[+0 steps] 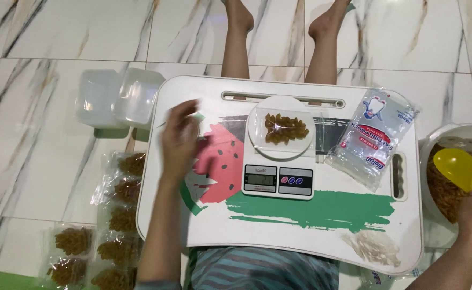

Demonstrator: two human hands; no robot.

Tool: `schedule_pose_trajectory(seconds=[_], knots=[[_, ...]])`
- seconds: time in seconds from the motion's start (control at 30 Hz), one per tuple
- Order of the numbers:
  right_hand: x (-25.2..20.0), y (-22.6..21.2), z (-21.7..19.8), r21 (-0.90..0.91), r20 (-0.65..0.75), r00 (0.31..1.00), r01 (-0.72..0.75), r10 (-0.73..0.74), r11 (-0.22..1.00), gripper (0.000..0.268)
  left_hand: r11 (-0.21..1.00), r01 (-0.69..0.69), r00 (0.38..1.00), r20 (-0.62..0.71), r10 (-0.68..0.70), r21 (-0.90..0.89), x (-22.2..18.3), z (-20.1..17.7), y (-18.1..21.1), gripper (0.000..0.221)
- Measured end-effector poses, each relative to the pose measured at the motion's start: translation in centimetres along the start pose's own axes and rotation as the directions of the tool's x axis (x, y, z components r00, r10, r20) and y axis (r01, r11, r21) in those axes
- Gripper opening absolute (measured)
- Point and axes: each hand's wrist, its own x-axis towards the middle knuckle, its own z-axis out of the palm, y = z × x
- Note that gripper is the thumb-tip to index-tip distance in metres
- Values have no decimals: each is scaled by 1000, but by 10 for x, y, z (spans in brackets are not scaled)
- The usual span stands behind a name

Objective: Weighing small portions of food on a digital scale and transferring them into individual plastic bags.

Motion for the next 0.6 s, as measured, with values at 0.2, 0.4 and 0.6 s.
schedule_pose_trajectory(seconds=[0.2,0.4,0.6], knots=[[19,44,63,-235,-56,997,40,-54,971,31,832,57,702,-571,-426,-551,-29,-72,-17,14],[26,50,74,-198,-57,998,-42,31,979,35,802,23,711,-554,-433,-597,-36,-68,-32,13],[33,51,78,-217,-23,996,-86,83,972,41,874,100,771,-518,-370,-475,-32,-44,-23,13]])
